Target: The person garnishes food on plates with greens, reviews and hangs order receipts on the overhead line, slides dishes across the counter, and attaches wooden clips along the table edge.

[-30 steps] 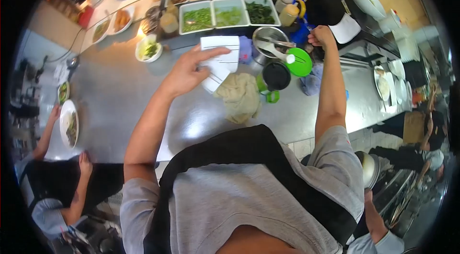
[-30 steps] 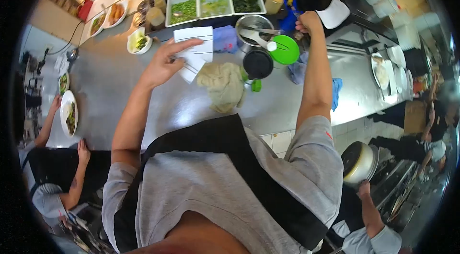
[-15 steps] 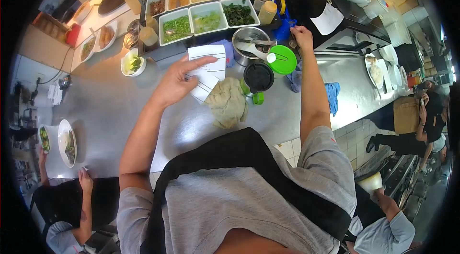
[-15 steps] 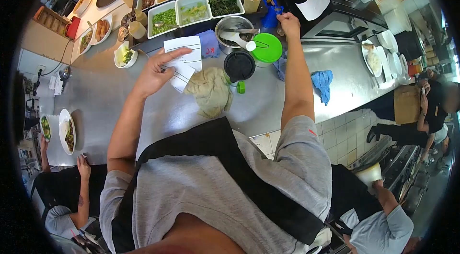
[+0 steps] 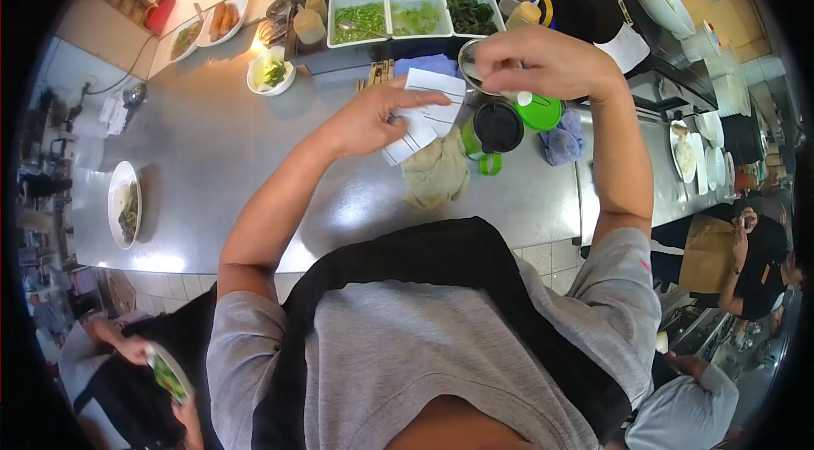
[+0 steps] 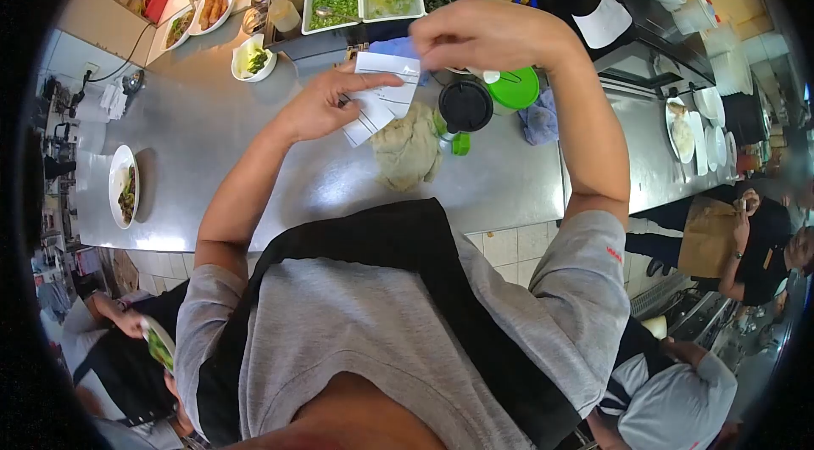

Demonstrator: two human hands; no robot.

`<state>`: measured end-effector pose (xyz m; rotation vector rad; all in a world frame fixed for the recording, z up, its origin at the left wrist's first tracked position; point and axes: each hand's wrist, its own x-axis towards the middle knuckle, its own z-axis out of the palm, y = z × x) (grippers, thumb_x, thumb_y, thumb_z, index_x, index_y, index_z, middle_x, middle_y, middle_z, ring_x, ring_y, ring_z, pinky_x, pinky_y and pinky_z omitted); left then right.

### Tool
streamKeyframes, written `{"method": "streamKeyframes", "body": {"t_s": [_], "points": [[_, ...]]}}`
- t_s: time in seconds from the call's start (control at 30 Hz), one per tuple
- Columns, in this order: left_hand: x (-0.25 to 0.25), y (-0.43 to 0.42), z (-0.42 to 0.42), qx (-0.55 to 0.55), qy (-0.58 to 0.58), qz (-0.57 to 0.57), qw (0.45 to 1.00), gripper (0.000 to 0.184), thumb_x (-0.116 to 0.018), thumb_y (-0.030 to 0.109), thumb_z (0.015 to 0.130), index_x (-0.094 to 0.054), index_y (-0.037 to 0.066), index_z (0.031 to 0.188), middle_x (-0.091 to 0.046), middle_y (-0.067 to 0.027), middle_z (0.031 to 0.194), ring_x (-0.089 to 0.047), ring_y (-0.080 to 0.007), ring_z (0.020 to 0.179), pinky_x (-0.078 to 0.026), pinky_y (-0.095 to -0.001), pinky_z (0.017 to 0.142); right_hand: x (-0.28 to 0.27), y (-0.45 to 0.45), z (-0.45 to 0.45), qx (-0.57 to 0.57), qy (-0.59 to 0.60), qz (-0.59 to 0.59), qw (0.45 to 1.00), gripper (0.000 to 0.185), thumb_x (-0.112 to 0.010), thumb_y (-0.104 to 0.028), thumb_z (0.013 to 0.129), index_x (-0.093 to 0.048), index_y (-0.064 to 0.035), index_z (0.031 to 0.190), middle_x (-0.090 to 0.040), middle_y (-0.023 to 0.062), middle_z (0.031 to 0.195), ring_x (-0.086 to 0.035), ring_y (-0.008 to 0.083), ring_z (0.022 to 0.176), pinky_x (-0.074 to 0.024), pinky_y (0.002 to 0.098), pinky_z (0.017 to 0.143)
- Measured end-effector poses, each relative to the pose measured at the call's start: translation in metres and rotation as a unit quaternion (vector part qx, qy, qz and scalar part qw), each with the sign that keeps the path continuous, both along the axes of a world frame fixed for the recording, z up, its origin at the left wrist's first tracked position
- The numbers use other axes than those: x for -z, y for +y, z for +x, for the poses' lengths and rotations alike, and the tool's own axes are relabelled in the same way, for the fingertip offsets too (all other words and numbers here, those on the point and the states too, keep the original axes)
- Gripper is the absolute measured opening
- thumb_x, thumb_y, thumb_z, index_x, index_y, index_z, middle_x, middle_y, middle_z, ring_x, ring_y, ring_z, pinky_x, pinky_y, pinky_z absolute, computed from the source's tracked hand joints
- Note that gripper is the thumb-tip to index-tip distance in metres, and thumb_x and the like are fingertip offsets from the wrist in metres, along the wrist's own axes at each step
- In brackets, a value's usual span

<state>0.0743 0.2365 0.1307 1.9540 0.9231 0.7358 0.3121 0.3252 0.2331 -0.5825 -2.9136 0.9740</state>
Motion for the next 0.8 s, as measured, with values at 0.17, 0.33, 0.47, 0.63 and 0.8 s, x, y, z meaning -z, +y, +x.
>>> {"method": "streamKeyframes", "body": {"t_s": [0.17, 0.33, 0.47, 0.63, 0.8], "points": [[-0.013, -0.015, -0.002, 0.033, 0.047, 0.002, 0.998, 0.063, -0.044, -0.006, 0.064, -0.060, 0.019, 0.120, -0.053, -0.0147, 0.118, -0.055, -0.0312, 0.104, -0.044, -0.0349, 0.089, 0.000, -0.004, -0.045, -0.068, -0.137, 0.096, 0.984, 0.024, -0.065, -0.018, 0.079, -0.050, -0.0018, 0.072, -0.050, 0.0093, 0.064, -0.049, 0.0237, 0.060, -0.0388, 0.0335, 0.056], [-0.021, -0.014, -0.015, 0.034, 0.043, 0.064, 0.996, 0.064, -0.044, -0.006, 0.064, -0.059, 0.020, 0.120, -0.051, -0.0130, 0.122, -0.056, -0.0325, 0.103, -0.045, -0.0372, 0.087, -0.003, 0.005, -0.057, -0.047, -0.094, 0.122, 0.987, 0.025, -0.071, -0.020, 0.073, -0.052, -0.0043, 0.071, -0.052, 0.0092, 0.063, -0.052, 0.0261, 0.060, -0.0409, 0.0364, 0.056], [-0.050, 0.000, -0.026, 0.008, 0.059, 0.032, 0.998, 0.065, -0.043, -0.009, 0.063, -0.060, 0.020, 0.118, -0.051, -0.0127, 0.123, -0.055, -0.0328, 0.105, -0.045, -0.0358, 0.088, -0.027, 0.008, -0.066, -0.007, -0.039, 0.095, 0.995, 0.022, -0.071, -0.018, 0.073, -0.054, -0.0038, 0.076, -0.056, 0.0101, 0.070, -0.056, 0.0260, 0.067, -0.0440, 0.0354, 0.062], [-0.071, 0.025, -0.050, -0.014, 0.007, 0.051, 0.999, 0.058, -0.043, -0.009, 0.066, -0.064, 0.016, 0.113, -0.061, -0.0117, 0.106, -0.060, -0.0237, 0.095, -0.046, -0.0301, 0.085, -0.062, 0.025, -0.087, -0.024, -0.047, 0.184, 0.982, 0.017, -0.066, -0.013, 0.076, -0.053, -0.0035, 0.078, -0.056, 0.0090, 0.070, -0.056, 0.0246, 0.067, -0.0441, 0.0359, 0.062], [-0.067, 0.033, -0.076, -0.085, -0.105, -0.004, 0.991, 0.047, -0.043, -0.007, 0.067, -0.068, 0.008, 0.105, -0.064, -0.0049, 0.101, -0.058, -0.0102, 0.087, -0.045, -0.0235, 0.078, -0.087, 0.046, -0.098, 0.027, 0.060, 0.124, 0.990, 0.017, -0.065, -0.009, 0.078, -0.049, -0.0042, 0.075, -0.046, -0.0019, 0.064, -0.044, 0.0084, 0.061, -0.0379, 0.0253, 0.057]]}}
